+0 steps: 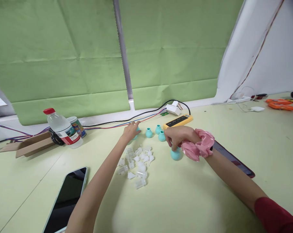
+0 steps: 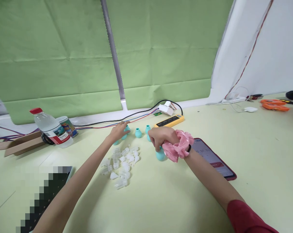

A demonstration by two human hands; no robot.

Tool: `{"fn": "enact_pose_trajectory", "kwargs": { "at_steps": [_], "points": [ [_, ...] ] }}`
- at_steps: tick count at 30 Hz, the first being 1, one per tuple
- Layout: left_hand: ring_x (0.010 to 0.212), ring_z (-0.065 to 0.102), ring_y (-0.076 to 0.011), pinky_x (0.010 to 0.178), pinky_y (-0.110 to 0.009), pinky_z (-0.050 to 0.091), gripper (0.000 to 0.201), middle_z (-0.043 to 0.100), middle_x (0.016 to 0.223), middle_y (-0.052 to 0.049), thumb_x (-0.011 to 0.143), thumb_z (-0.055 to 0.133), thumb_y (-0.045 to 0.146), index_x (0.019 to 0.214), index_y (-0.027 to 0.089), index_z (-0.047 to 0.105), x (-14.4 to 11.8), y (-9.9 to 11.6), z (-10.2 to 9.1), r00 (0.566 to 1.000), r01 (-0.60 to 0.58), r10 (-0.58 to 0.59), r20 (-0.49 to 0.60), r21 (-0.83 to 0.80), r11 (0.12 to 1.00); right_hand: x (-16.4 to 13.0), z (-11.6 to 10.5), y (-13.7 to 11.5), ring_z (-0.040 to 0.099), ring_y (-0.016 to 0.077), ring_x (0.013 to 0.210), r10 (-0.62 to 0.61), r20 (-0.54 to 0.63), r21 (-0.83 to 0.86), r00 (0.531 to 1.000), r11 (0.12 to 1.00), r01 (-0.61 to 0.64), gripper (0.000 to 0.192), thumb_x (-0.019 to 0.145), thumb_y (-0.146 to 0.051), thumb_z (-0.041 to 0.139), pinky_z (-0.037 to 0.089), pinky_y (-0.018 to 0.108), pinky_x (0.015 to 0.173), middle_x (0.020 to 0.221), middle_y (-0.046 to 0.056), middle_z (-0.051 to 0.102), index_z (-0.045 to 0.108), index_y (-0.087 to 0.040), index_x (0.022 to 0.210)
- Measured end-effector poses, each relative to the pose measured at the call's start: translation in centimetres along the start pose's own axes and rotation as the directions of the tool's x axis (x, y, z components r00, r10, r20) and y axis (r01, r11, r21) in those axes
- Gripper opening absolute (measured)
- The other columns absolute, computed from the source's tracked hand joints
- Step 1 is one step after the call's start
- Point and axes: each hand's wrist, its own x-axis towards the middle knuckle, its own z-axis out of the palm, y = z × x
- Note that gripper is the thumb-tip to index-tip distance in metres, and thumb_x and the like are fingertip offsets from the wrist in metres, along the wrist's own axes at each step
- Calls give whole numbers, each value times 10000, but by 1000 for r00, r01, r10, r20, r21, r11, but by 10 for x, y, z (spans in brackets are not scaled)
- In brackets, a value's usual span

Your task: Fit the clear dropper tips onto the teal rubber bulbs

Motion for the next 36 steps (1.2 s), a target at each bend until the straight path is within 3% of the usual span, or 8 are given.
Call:
{"fn": "enact_pose_trajectory", "kwargs": {
  "at_steps": [7,11,16,20,24,29,33,36],
  "points": [
    [972,475,-186,753,-286,407,305,511,1049,-56,853,256,327,1073,209,432,-67,17,-32,961,-134,86,-264,-170,976,32,5,-13,547,172,748,-142,-362,-193,921,978,75,201,625,-307,561,379,214,597,796,49,606,603,-177,772],
    [1023,446,-207,866,-375,352,362,477,1149,-63,856,221,348,1139,234,416,-126,24,-20,991,-85,70,-116,-136,987,52,17,-17,555,203,748,-70,-433,-224,899,974,-32,223,664,-276,519,377,249,616,835,95,597,601,-158,835],
    [1186,252,-337,888,-598,192,466,208,1363,-51,823,252,456,1275,350,209,-171,32,7,997,-63,63,53,-4,998,41,27,-24,517,293,890,-14,-542,-210,840,970,-119,360,752,-344,432,382,361,709,983,164,557,532,-129,1023],
    [1224,171,-329,922,-575,172,495,162,1375,-62,828,234,454,1296,301,182,-173,40,18,998,-63,63,31,14,998,18,58,-44,430,223,1059,-179,-654,-175,735,981,82,400,834,-368,289,337,340,879,1130,113,501,459,-159,1130],
    [1237,129,-318,950,-556,147,556,176,1367,-96,824,230,466,1307,194,189,-173,44,19,997,-77,77,24,9,997,3,100,-60,231,230,1212,-386,-482,-169,787,922,348,475,843,-418,250,250,392,967,1328,72,279,310,-204,1262],
    [1250,93,-286,952,-558,117,518,139,1377,-73,843,214,405,1315,205,138,-187,50,4,993,-115,115,1,-15,993,2,117,-57,112,317,1231,-294,-400,-87,868,955,284,533,817,-503,255,153,554,936,1365,63,184,209,-274,1297],
    [1235,33,-361,901,-624,24,695,102,1379,-114,762,311,536,1321,188,89,-202,65,0,970,-235,236,-53,24,972,13,111,-55,109,270,1242,-279,-492,-91,825,959,270,476,846,-424,250,157,497,967,1371,52,161,237,-246,1288],
    [1222,63,-392,867,-651,27,717,106,1376,-131,745,323,561,1320,202,88,-202,67,5,978,-203,204,-31,45,978,28,108,-57,85,265,1246,-368,-474,-165,800,929,330,440,849,-361,279,174,459,975,1370,51,167,300,-218,1264]
  ]
}}
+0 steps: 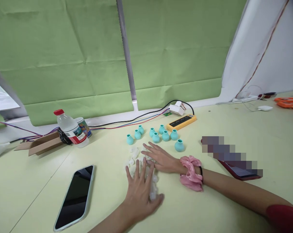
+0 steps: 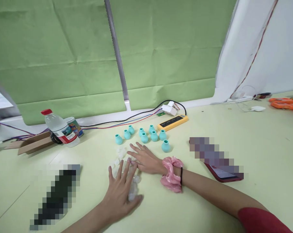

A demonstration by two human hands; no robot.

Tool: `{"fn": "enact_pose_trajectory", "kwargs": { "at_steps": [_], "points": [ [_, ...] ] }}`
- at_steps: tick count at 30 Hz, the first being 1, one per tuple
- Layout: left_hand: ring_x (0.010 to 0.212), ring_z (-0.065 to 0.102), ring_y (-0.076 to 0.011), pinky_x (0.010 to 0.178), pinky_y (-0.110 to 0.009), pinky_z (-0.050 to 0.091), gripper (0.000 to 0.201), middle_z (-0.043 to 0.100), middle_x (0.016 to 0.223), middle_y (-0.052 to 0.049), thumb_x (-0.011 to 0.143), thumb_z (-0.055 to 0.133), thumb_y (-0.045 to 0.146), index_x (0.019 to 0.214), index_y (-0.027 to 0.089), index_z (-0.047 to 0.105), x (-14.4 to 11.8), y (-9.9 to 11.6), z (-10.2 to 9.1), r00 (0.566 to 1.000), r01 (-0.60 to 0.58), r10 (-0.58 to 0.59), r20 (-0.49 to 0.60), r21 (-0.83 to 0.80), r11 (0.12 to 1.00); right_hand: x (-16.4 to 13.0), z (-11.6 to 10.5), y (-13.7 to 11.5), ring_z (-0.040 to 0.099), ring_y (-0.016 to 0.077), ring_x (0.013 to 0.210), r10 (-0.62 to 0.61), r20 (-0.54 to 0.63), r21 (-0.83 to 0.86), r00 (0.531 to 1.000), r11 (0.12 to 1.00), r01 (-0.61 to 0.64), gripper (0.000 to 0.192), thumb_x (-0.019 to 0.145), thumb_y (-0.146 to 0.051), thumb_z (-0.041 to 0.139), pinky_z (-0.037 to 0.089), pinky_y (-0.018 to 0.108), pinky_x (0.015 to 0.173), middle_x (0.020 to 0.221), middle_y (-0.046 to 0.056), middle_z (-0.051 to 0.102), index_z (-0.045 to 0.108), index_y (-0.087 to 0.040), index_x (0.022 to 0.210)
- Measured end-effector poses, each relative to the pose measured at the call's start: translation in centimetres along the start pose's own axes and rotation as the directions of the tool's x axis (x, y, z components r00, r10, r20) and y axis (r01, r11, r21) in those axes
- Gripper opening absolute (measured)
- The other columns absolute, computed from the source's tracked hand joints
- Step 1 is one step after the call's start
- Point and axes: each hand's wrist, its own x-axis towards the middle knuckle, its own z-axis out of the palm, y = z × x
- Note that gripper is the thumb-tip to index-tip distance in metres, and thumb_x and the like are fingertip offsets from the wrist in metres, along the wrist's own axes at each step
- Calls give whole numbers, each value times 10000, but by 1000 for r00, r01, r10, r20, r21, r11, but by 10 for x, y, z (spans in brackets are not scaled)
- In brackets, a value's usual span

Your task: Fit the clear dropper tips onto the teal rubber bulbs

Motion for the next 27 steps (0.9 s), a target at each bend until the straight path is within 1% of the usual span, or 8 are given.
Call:
{"fn": "enact_pose_trajectory", "kwargs": {
  "at_steps": [2,5,9,15,18,20,23,27],
  "points": [
    [1219,108,-383,876,-638,70,658,110,1378,-120,767,327,518,1317,231,107,3,-9,4,998,63,-64,20,16,998,6,5,3,128,267,1236,-37,30,-11,999,999,37,415,852,-343,277,194,459,964,1340,60,250,349,-209,1238],
    [1198,192,-378,883,-587,185,656,116,1380,-108,749,368,521,1309,263,142,9,-30,6,992,115,-115,42,15,993,7,10,4,209,260,1207,-21,21,-12,1000,1000,22,397,864,-337,240,218,465,948,1289,70,342,395,-205,1205],
    [1170,278,-349,872,-547,261,620,182,1368,-84,753,357,533,1297,299,171,16,-47,6,995,81,-80,53,-7,997,-6,8,1,155,262,1231,28,12,28,1000,999,-28,427,866,-377,225,199,483,955,1316,73,299,341,-210,1241],
    [1182,264,-327,894,-557,241,518,275,1336,-75,809,291,473,1280,263,247,23,-41,12,990,128,-125,63,-36,991,-32,-6,-8,69,211,1261,88,12,145,996,985,-89,442,875,-393,185,91,482,994,1370,38,174,250,-242,1285],
    [1201,226,-326,904,-566,224,511,257,1345,-71,819,278,461,1285,256,234,24,-39,14,991,126,-124,50,-46,991,-41,-11,-14,-12,269,1256,9,62,146,998,989,-18,608,784,-531,341,46,530,973,1386,53,75,192,-252,1304],
    [1215,198,-317,908,-567,220,510,237,1353,-69,828,266,446,1295,251,203,24,-39,13,993,106,-102,57,-57,993,-44,-11,-17,-27,309,1247,-45,117,132,992,991,30,706,715,-582,415,14,566,949,1386,64,63,187,-266,1303],
    [1224,176,-309,905,-575,219,488,221,1359,-61,838,266,413,1295,259,196,21,-40,11,996,79,-76,56,-57,995,-44,-8,-18,34,305,1248,-43,141,108,989,994,27,600,767,-519,390,20,573,942,1381,55,110,210,-292,1293],
    [1219,183,-315,889,-591,214,454,208,1363,-57,840,288,350,1283,273,230,19,-38,11,996,80,-80,26,-10,997,-43,-6,-16,151,269,1237,20,107,56,994,998,-26,454,836,-384,325,127,539,949,1373,39,162,240,-312,1277]
  ]
}}
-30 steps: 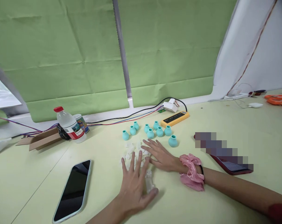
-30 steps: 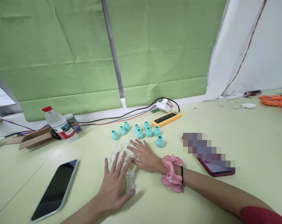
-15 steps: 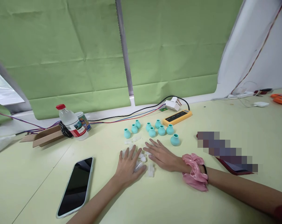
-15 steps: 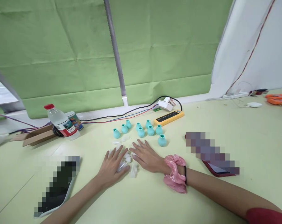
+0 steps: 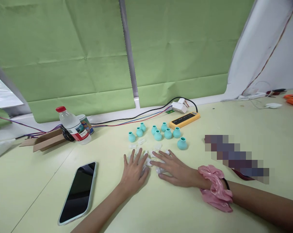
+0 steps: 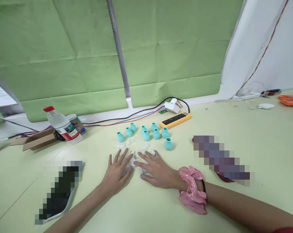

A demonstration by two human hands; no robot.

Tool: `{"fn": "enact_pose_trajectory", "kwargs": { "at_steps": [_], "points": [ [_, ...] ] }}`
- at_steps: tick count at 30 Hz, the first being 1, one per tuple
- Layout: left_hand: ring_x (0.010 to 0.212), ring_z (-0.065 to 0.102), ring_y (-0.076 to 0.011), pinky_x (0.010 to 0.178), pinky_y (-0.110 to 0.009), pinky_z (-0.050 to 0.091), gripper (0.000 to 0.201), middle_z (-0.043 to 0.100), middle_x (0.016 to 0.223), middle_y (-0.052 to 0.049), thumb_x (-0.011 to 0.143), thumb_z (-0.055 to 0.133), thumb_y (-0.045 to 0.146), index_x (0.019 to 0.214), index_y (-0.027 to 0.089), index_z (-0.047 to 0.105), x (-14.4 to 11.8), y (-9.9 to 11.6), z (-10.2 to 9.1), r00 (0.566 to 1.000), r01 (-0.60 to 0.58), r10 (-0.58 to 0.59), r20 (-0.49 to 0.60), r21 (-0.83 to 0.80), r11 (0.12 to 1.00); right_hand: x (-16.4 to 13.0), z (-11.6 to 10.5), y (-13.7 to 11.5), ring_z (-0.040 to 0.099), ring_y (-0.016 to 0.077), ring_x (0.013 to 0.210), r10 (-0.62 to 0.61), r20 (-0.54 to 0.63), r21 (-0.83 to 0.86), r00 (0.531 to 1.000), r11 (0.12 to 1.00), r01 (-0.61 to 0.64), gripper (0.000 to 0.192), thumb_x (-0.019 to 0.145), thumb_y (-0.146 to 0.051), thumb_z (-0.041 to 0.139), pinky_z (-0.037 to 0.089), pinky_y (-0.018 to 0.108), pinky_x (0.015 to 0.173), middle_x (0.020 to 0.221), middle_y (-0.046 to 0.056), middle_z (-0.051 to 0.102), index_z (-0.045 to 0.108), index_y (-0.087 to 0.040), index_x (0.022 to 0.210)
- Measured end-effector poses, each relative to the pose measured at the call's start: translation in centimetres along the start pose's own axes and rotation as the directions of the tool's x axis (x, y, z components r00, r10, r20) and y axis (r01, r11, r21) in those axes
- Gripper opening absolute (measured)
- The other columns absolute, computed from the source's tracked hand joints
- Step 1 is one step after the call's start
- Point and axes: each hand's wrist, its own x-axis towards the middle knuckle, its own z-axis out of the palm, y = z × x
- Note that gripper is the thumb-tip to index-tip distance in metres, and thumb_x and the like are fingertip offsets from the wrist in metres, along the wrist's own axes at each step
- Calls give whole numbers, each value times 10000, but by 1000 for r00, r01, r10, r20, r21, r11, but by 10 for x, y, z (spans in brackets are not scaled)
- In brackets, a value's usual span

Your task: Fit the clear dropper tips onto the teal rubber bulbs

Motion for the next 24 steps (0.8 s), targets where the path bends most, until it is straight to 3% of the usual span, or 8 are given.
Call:
{"fn": "enact_pose_trajectory", "kwargs": {
  "at_steps": [7,13,18,22,24],
  "points": [
    [1198,211,-355,869,-640,114,465,289,1326,-104,825,311,355,1277,256,265,-1,-5,-1,997,-1,14,-80,158,987,1,4,6,195,267,1213,154,-94,-91,984,983,-162,405,832,-387,297,193,497,946,1347,100,215,409,-197,1171],
    [1201,206,-358,880,-640,50,436,306,1319,-92,812,352,360,1241,288,336,3,-4,-7,989,12,26,-145,253,967,5,12,13,225,306,1172,234,-157,-146,959,955,-257,417,842,-376,261,202,560,889,1317,105,271,345,-223,1221],
    [1203,205,-350,881,-618,126,417,320,1310,-85,815,365,293,1231,297,343,4,-3,-6,988,-58,86,-125,213,975,5,8,11,212,307,1160,199,-143,-105,970,971,-214,346,838,-368,298,213,563,870,1310,74,268,434,-268,1140],
    [1143,308,-309,907,-551,173,312,413,1234,-87,802,407,284,1102,247,484,8,12,-7,956,-178,210,-207,161,971,5,7,7,217,291,1153,171,-174,-77,970,979,-186,296,830,-352,342,176,566,878,1279,70,300,487,-281,1077],
    [1059,380,-280,874,-508,234,228,492,1129,-85,798,418,245,982,221,549,12,22,-5,949,-157,184,-256,125,980,5,8,5,242,279,1136,164,-218,-73,962,980,-184,257,819,-343,376,163,550,888,1252,67,330,533,-271,1010]
  ]
}}
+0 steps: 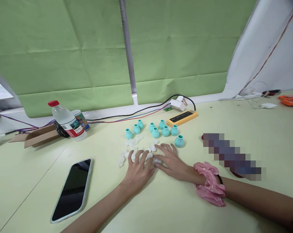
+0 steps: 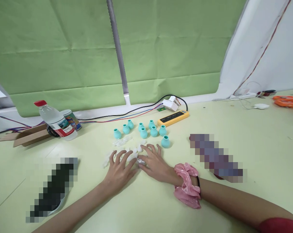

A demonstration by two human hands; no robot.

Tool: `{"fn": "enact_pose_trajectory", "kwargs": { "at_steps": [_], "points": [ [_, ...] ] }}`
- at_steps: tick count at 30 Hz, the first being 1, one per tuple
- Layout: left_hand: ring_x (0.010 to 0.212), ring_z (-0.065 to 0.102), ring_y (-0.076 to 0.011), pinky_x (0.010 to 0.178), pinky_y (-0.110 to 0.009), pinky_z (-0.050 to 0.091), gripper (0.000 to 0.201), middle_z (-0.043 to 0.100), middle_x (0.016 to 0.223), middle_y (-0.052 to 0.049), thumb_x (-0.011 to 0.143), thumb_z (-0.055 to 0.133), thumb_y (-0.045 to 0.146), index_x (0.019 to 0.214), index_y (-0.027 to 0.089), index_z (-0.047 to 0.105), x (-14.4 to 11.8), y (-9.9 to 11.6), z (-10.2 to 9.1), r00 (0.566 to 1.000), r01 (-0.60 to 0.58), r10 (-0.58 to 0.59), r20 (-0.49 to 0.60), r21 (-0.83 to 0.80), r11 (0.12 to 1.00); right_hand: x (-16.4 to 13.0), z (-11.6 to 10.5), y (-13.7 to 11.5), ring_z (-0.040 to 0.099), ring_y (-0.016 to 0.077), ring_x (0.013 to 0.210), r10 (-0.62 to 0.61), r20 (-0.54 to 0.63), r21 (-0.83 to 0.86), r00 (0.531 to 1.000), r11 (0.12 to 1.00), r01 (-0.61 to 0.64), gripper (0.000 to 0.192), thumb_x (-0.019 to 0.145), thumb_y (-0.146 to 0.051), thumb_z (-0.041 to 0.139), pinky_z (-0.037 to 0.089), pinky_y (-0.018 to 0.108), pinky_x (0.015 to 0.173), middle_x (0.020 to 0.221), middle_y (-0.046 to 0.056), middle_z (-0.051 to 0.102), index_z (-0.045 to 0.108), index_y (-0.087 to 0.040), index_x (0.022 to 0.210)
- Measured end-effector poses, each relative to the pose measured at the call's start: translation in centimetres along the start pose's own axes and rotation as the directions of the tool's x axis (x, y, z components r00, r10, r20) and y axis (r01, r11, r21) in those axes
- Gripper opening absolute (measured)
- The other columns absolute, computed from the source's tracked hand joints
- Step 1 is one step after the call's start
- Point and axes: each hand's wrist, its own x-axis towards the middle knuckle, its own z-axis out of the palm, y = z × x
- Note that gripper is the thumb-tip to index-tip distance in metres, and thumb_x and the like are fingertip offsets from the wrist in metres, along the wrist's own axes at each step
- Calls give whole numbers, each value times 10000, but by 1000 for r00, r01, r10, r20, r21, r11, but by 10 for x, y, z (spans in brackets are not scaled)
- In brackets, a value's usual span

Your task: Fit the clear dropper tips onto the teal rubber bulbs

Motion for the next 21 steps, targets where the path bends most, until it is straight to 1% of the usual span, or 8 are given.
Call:
{"fn": "enact_pose_trajectory", "kwargs": {
  "at_steps": [3,7,10,13,15,17,19,21],
  "points": [
    [964,409,-269,764,-456,298,189,523,1014,-94,777,434,204,916,196,561,7,7,5,993,121,-120,9,-36,992,0,1,-1,295,255,1094,8,-85,19,996,1000,-7,199,800,-325,425,215,484,881,1182,64,393,584,-244,888],
    [899,400,-249,698,-407,290,175,507,955,-78,765,437,186,881,217,565,7,3,8,990,137,-135,37,-61,989,0,1,0,385,222,993,27,-196,83,980,997,-11,186,802,-298,427,319,392,788,1033,79,479,569,-213,887],
    [831,396,-218,667,-376,274,179,500,891,-66,771,421,160,828,223,579,6,0,9,992,120,-118,34,-60,991,-2,2,-2,456,171,812,-54,-208,173,977,981,91,185,810,-279,408,374,315,694,832,67,534,537,-167,883],
    [809,391,-207,636,-351,258,213,492,843,-57,782,405,144,809,246,590,6,0,8,990,132,-128,58,-65,989,-6,4,-5,461,159,712,-132,-177,192,975,967,166,184,814,-280,393,385,286,612,715,47,548,524,-157,852],
    [802,392,-205,622,-345,248,226,496,815,-52,792,398,142,793,254,595,6,1,8,987,147,-142,71,-65,987,-7,5,-7,466,166,721,-130,-167,161,977,974,157,190,818,-274,380,390,295,617,722,50,562,524,-158,858],
    [794,399,-202,616,-344,243,213,509,793,-47,800,404,153,771,245,594,6,0,9,988,145,-140,71,-65,987,-7,5,-8,475,178,784,-120,-162,134,979,981,142,195,820,-263,373,399,318,684,782,59,577,520,-158,896],
    [793,408,-201,622,-349,243,200,527,780,-40,803,414,152,740,228,588,5,-1,11,992,116,-112,56,-68,991,-6,5,-8,464,193,907,-111,-161,112,981,985,130,200,820,-255,374,367,364,812,913,70,572,513,-165,933],
    [800,420,-200,638,-357,251,194,545,779,-36,800,418,132,725,210,579,5,-2,13,996,85,-83,31,-68,994,-5,3,-7,417,204,1022,-100,-170,96,980,988,118,193,816,-257,384,295,407,904,1060,80,518,517,-176,930]
  ]
}}
